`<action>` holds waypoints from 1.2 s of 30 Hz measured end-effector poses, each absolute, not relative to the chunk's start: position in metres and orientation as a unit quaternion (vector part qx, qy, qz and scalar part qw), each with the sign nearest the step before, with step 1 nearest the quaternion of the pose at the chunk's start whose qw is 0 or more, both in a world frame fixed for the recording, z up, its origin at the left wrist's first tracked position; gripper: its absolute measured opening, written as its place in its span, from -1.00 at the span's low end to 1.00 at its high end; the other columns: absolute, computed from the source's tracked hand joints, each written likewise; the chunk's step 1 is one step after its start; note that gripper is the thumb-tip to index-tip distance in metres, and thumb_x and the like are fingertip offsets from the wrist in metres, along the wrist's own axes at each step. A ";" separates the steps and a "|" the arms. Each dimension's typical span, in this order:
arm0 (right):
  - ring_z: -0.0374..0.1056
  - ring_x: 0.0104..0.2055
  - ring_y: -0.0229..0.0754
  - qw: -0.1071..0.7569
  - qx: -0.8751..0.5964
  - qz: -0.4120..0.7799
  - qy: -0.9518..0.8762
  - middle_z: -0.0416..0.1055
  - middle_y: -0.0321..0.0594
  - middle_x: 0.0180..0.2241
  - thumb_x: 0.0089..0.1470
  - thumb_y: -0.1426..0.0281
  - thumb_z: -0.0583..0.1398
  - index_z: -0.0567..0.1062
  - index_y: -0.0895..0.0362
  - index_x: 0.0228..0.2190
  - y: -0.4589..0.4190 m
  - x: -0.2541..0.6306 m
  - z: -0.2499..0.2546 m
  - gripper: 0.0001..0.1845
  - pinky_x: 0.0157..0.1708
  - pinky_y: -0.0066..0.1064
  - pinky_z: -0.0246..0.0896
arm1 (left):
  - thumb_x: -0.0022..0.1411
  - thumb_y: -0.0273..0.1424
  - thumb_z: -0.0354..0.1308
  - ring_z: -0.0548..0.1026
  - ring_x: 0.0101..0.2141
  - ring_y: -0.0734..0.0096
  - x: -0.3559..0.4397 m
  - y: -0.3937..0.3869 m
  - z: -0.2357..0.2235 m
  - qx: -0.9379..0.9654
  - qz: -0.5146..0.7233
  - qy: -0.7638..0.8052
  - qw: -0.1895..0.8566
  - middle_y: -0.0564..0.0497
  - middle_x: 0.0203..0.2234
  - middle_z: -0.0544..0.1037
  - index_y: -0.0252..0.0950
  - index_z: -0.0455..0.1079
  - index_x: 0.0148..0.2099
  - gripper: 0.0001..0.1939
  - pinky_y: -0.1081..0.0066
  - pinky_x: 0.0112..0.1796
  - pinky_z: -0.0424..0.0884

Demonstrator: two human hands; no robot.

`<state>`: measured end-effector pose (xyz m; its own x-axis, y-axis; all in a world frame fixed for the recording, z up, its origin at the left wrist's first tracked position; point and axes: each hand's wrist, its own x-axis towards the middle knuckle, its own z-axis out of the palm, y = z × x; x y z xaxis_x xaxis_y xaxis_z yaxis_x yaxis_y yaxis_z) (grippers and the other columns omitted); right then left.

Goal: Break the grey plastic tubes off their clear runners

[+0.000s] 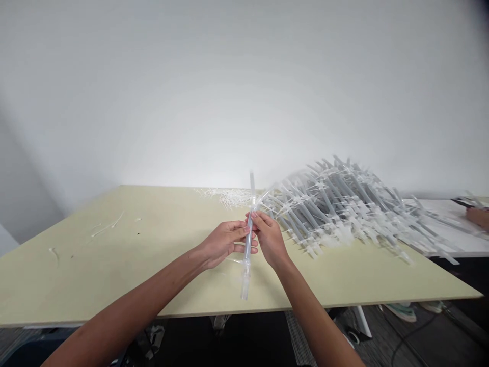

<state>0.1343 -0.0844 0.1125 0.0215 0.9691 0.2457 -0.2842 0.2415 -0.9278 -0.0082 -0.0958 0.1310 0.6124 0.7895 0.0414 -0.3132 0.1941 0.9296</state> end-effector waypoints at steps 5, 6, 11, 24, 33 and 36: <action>0.19 -0.42 -0.29 0.610 -0.388 0.466 -0.511 0.38 -0.26 -0.45 -0.05 0.18 0.20 0.50 0.15 -0.38 -0.082 0.137 0.113 -0.71 -0.38 -0.44 0.12 | 0.13 -0.29 0.15 0.47 -0.30 0.33 -0.005 -0.088 0.125 0.519 0.373 0.225 0.735 -0.16 -0.30 0.44 -0.43 0.36 -0.16 -0.69 0.15 -0.14 0.38; 0.18 -0.42 -0.29 0.606 -0.395 0.459 -0.516 0.38 -0.26 -0.45 -0.05 0.18 0.20 0.50 0.15 -0.38 -0.081 0.138 0.113 -0.71 -0.38 -0.44 0.11 | 0.14 -0.29 0.14 0.47 -0.30 0.32 -0.005 -0.086 0.123 0.520 0.371 0.224 0.736 -0.16 -0.30 0.44 -0.43 0.36 -0.16 -0.69 0.15 -0.14 0.38; 0.15 -0.46 -0.29 0.588 -0.417 0.457 -0.522 0.33 -0.30 -0.52 -0.06 0.18 0.21 0.49 0.14 -0.47 -0.073 0.144 0.107 -0.73 -0.44 -0.45 0.06 | 0.14 -0.27 0.14 0.48 -0.31 0.32 -0.002 -0.079 0.114 0.509 0.359 0.228 0.748 -0.19 -0.27 0.45 -0.43 0.36 -0.18 -0.69 0.18 -0.14 0.38; 0.24 -0.45 -0.26 0.559 -0.439 0.473 -0.520 0.36 -0.31 -0.52 -0.11 0.17 0.22 0.47 0.13 -0.52 -0.056 0.153 0.089 -0.73 -0.35 -0.39 0.19 | 0.16 -0.26 0.10 0.47 -0.21 0.27 0.001 -0.068 0.095 0.492 0.342 0.232 0.766 -0.21 -0.18 0.43 -0.39 0.36 -0.16 -0.70 0.14 -0.09 0.34; 0.37 -0.42 -0.17 0.538 -0.482 0.405 -0.560 0.44 -0.20 -0.47 -0.08 0.18 0.19 0.50 0.18 -0.42 -0.033 0.203 0.130 -0.70 -0.31 -0.30 0.26 | 0.17 -0.20 0.07 0.31 0.02 0.26 -0.006 -0.062 0.104 0.565 0.393 0.270 0.673 -0.17 0.01 0.36 -0.35 0.36 -0.01 -0.58 0.26 0.03 0.24; 0.37 -0.47 -0.19 0.521 -0.535 0.373 -0.551 0.42 -0.18 -0.53 0.02 0.23 0.10 0.48 0.20 -0.31 -0.015 0.247 0.149 -0.68 -0.37 -0.33 0.24 | 0.19 -0.21 0.04 0.34 -0.01 0.27 -0.015 -0.067 0.113 0.590 0.419 0.285 0.629 -0.14 -0.02 0.39 -0.33 0.37 -0.02 -0.61 0.28 0.03 0.24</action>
